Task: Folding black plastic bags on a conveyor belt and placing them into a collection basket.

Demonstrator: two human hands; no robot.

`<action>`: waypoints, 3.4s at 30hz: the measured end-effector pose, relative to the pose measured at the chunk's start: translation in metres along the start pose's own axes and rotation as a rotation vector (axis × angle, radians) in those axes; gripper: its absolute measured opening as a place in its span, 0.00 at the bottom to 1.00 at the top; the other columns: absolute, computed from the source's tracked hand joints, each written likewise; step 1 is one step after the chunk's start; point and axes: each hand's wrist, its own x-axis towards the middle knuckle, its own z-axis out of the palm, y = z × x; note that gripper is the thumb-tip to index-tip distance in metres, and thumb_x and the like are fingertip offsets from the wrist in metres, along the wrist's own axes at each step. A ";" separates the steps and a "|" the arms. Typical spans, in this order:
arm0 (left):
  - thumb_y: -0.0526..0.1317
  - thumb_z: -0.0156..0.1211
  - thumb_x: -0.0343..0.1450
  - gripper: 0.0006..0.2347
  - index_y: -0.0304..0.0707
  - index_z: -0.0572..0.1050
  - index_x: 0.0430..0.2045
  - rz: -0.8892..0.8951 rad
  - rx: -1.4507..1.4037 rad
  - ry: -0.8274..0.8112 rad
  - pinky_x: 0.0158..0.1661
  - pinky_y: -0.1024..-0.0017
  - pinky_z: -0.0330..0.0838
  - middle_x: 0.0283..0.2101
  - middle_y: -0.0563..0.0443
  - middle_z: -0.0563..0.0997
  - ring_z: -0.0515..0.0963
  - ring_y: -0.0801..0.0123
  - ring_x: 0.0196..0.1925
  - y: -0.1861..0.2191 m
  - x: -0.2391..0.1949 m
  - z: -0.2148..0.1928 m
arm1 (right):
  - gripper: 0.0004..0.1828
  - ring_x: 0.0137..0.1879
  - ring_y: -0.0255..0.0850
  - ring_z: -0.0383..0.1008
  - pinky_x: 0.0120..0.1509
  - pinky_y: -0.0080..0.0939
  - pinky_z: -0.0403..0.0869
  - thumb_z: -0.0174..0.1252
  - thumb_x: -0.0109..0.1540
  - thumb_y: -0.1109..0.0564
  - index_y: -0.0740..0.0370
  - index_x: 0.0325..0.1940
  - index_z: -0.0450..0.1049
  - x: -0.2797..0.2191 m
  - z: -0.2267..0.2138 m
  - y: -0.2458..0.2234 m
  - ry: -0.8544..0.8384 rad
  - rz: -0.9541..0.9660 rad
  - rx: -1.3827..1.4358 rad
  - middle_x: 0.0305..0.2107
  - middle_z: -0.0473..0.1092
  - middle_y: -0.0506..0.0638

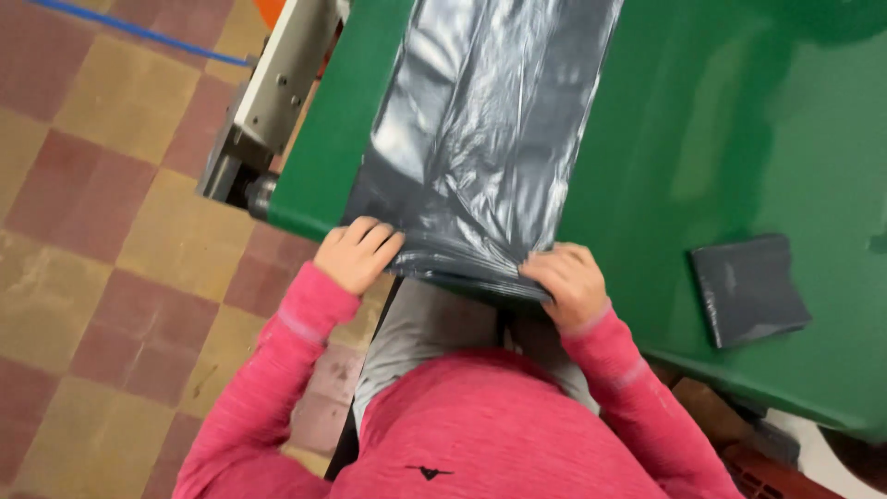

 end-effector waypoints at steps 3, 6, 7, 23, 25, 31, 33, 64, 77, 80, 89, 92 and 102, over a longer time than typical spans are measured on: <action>0.38 0.61 0.64 0.10 0.47 0.77 0.38 -0.079 -0.047 -0.110 0.38 0.63 0.69 0.36 0.55 0.78 0.78 0.61 0.44 0.008 0.007 -0.044 | 0.15 0.44 0.49 0.78 0.51 0.47 0.74 0.66 0.49 0.65 0.60 0.40 0.79 -0.046 -0.029 0.015 -0.052 0.075 0.245 0.35 0.77 0.52; 0.35 0.65 0.60 0.11 0.44 0.77 0.34 -0.047 -0.407 -0.128 0.37 0.61 0.71 0.33 0.51 0.78 0.79 0.57 0.39 0.013 0.028 -0.067 | 0.12 0.37 0.46 0.80 0.42 0.41 0.76 0.68 0.51 0.65 0.62 0.39 0.79 -0.085 -0.060 0.041 -0.166 0.292 0.507 0.31 0.78 0.52; 0.34 0.67 0.57 0.13 0.40 0.77 0.35 0.027 -0.660 -0.083 0.37 0.62 0.73 0.33 0.49 0.78 0.79 0.54 0.38 0.014 0.036 -0.069 | 0.10 0.35 0.43 0.82 0.40 0.39 0.77 0.68 0.52 0.66 0.63 0.38 0.80 -0.095 -0.071 0.049 -0.231 0.407 0.612 0.30 0.79 0.51; 0.47 0.66 0.68 0.16 0.38 0.77 0.44 -0.410 -0.504 -0.005 0.44 0.51 0.74 0.40 0.33 0.83 0.81 0.37 0.42 -0.123 0.292 0.190 | 0.26 0.53 0.57 0.73 0.60 0.51 0.71 0.72 0.52 0.52 0.61 0.52 0.77 0.102 0.040 0.302 0.170 0.303 -0.115 0.47 0.75 0.57; 0.49 0.67 0.68 0.18 0.37 0.75 0.45 -0.439 -0.516 -0.072 0.46 0.52 0.75 0.42 0.34 0.82 0.80 0.40 0.45 -0.121 0.289 0.183 | 0.35 0.57 0.59 0.68 0.61 0.54 0.69 0.74 0.47 0.48 0.61 0.56 0.74 0.118 0.040 0.294 -0.011 0.442 -0.168 0.50 0.72 0.57; 0.52 0.67 0.68 0.23 0.37 0.71 0.50 -0.284 -0.271 -0.010 0.44 0.54 0.75 0.48 0.41 0.76 0.76 0.47 0.52 -0.039 0.269 0.074 | 0.23 0.53 0.54 0.71 0.59 0.54 0.67 0.75 0.49 0.49 0.55 0.44 0.76 0.150 0.051 0.314 -0.413 0.573 -0.211 0.41 0.73 0.54; 0.54 0.62 0.72 0.24 0.36 0.70 0.53 -0.213 -0.563 -0.014 0.50 0.58 0.75 0.51 0.42 0.77 0.78 0.52 0.54 -0.021 0.243 0.109 | 0.20 0.51 0.54 0.73 0.56 0.52 0.69 0.71 0.52 0.53 0.57 0.44 0.75 0.142 0.058 0.305 -0.297 0.545 -0.144 0.41 0.74 0.54; 0.42 0.56 0.74 0.05 0.45 0.79 0.33 0.331 0.014 -0.684 0.42 0.62 0.76 0.38 0.50 0.83 0.82 0.61 0.42 0.021 0.109 0.056 | 0.37 0.71 0.62 0.62 0.74 0.62 0.60 0.63 0.49 0.61 0.75 0.62 0.67 0.032 0.093 -0.021 0.114 0.149 0.090 0.61 0.66 0.67; 0.51 0.41 0.83 0.17 0.38 0.73 0.37 -0.456 -1.413 -0.756 0.31 0.72 0.69 0.29 0.55 0.70 0.70 0.68 0.29 -0.036 0.179 0.222 | 0.15 0.39 0.40 0.68 0.44 0.56 0.71 0.51 0.72 0.57 0.63 0.60 0.76 -0.076 0.151 0.038 0.489 1.236 1.264 0.40 0.76 0.55; 0.50 0.57 0.74 0.14 0.35 0.78 0.36 -0.182 -0.880 -0.524 0.35 0.63 0.74 0.26 0.43 0.78 0.79 0.54 0.31 0.038 0.208 0.120 | 0.14 0.54 0.46 0.79 0.59 0.53 0.78 0.44 0.70 0.57 0.62 0.58 0.67 -0.061 0.129 0.047 0.787 1.220 1.825 0.51 0.75 0.52; 0.47 0.63 0.68 0.15 0.34 0.69 0.31 -0.044 -0.093 0.033 0.30 0.51 0.70 0.35 0.39 0.76 0.77 0.42 0.38 0.098 0.198 0.089 | 0.18 0.52 0.46 0.78 0.56 0.54 0.78 0.44 0.68 0.55 0.54 0.63 0.64 -0.062 0.141 0.036 0.749 1.363 1.818 0.53 0.72 0.51; 0.34 0.62 0.73 0.08 0.31 0.69 0.37 0.162 -0.471 0.022 0.43 0.54 0.72 0.40 0.36 0.72 0.75 0.40 0.43 0.118 0.213 0.068 | 0.20 0.41 0.48 0.63 0.42 0.54 0.64 0.51 0.74 0.53 0.73 0.63 0.66 -0.078 0.113 0.043 0.604 1.394 1.322 0.41 0.67 0.63; 0.45 0.61 0.74 0.11 0.40 0.69 0.39 0.026 -0.768 -0.024 0.32 0.47 0.72 0.33 0.37 0.80 0.79 0.36 0.34 0.317 0.324 0.142 | 0.36 0.62 0.53 0.78 0.69 0.47 0.74 0.61 0.71 0.60 0.66 0.78 0.51 -0.182 -0.056 0.119 1.183 1.034 -0.028 0.57 0.73 0.65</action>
